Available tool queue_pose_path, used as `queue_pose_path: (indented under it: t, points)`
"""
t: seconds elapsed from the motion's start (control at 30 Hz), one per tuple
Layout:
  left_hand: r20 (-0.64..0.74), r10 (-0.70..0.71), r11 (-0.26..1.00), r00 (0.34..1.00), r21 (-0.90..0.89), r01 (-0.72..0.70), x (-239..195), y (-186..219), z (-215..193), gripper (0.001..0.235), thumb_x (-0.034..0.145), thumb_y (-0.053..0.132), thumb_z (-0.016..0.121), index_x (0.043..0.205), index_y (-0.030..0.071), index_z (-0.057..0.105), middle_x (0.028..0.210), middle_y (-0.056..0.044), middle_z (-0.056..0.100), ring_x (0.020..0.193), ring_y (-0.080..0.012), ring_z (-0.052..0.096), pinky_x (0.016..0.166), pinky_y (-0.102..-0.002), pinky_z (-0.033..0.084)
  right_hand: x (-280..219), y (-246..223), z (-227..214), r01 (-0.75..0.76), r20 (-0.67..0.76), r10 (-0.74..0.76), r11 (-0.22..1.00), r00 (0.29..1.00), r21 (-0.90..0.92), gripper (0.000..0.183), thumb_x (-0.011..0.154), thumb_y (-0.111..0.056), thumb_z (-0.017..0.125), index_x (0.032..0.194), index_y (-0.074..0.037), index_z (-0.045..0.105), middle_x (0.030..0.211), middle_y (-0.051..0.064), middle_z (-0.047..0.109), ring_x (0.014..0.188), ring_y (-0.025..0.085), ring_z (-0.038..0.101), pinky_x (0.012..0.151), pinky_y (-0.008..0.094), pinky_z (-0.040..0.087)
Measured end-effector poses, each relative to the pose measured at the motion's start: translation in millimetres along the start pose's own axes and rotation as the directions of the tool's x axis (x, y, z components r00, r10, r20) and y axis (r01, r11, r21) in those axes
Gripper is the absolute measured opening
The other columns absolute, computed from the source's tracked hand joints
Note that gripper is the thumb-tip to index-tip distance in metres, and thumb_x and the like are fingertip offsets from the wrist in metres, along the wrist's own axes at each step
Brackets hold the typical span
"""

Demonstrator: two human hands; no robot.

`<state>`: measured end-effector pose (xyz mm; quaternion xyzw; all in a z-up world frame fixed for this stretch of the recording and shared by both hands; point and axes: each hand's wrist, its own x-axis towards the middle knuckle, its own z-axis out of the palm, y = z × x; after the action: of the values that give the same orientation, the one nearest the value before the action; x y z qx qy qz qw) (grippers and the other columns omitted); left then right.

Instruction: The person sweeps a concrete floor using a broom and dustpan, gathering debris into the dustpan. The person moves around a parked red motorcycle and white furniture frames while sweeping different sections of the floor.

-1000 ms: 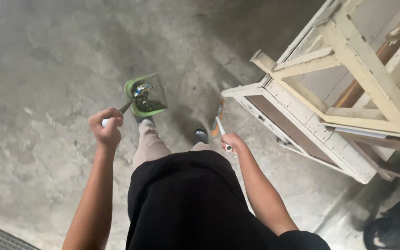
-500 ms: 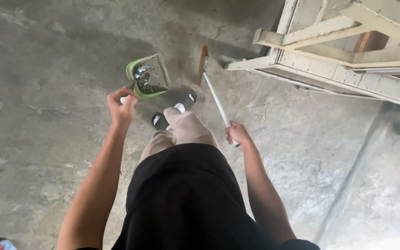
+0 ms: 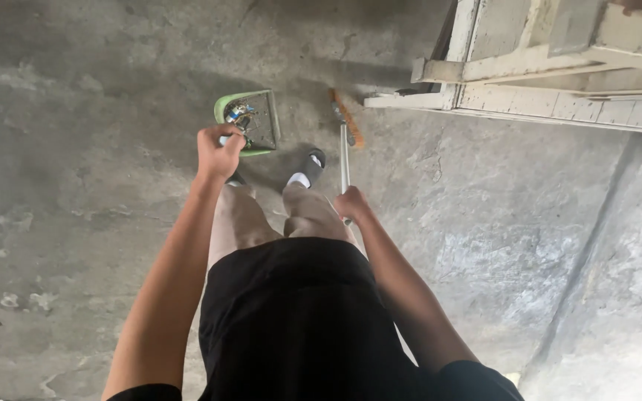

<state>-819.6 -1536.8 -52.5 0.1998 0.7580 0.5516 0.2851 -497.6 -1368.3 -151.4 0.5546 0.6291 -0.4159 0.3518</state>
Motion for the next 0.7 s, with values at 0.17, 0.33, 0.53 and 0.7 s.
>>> queue_pose_path:
  t: [0.17,0.33,0.53,0.7]
  points:
    - [0.018,-0.118,0.993,0.993,0.020,0.118,40.8,4.0,-14.3,0.020,0.082,0.015,0.060,0.079,-0.003,0.068,0.063,-0.005,0.053,0.062,-0.0096,0.046,0.056,-0.030,0.039,-9.9,-46.4,46.5,-0.017,-0.060,0.036,0.958,0.998,0.286,0.031,0.084,-0.005,0.056,0.110,0.011,0.060,0.083,0.027,0.071,0.065,0.038,0.075,0.057,0.049,0.060]
    - [0.143,-0.116,0.992,0.983,-0.031,0.122,79.2,1.9,-28.5,0.020,0.082,0.012,0.056,0.072,-0.003,0.064,0.063,-0.001,0.056,0.062,-0.0079,0.049,0.056,-0.029,0.037,-27.6,-69.0,63.1,-0.002,0.002,0.001,0.967,1.000,0.255,0.027,0.084,-0.007,0.057,0.108,0.001,0.068,0.080,0.023,0.072,0.064,0.030,0.072,0.055,0.042,0.054]
    - [0.277,-0.047,0.998,0.960,-0.031,0.057,93.6,5.7,-45.6,0.020,0.083,0.011,0.055,0.073,-0.003,0.065,0.062,-0.001,0.058,0.061,-0.0078,0.051,0.056,-0.028,0.040,-101.7,-47.7,48.6,0.060,0.030,-0.111,0.726,0.993,0.685,0.017,0.094,-0.020,0.058,0.095,-0.004,0.065,0.065,0.001,0.053,0.046,0.012,0.049,0.039,0.032,0.034]
    - [0.329,-0.011,1.000,0.944,-0.007,0.014,96.2,-0.4,-70.0,0.020,0.083,0.010,0.054,0.073,-0.003,0.066,0.062,-0.001,0.058,0.062,-0.0079,0.050,0.056,-0.028,0.040,-165.1,-94.2,51.8,-0.063,-0.050,0.144,0.685,0.988,0.726,0.030,0.093,-0.022,0.058,0.120,-0.011,0.062,0.062,0.003,0.052,0.042,0.016,0.048,0.035,0.035,0.030]
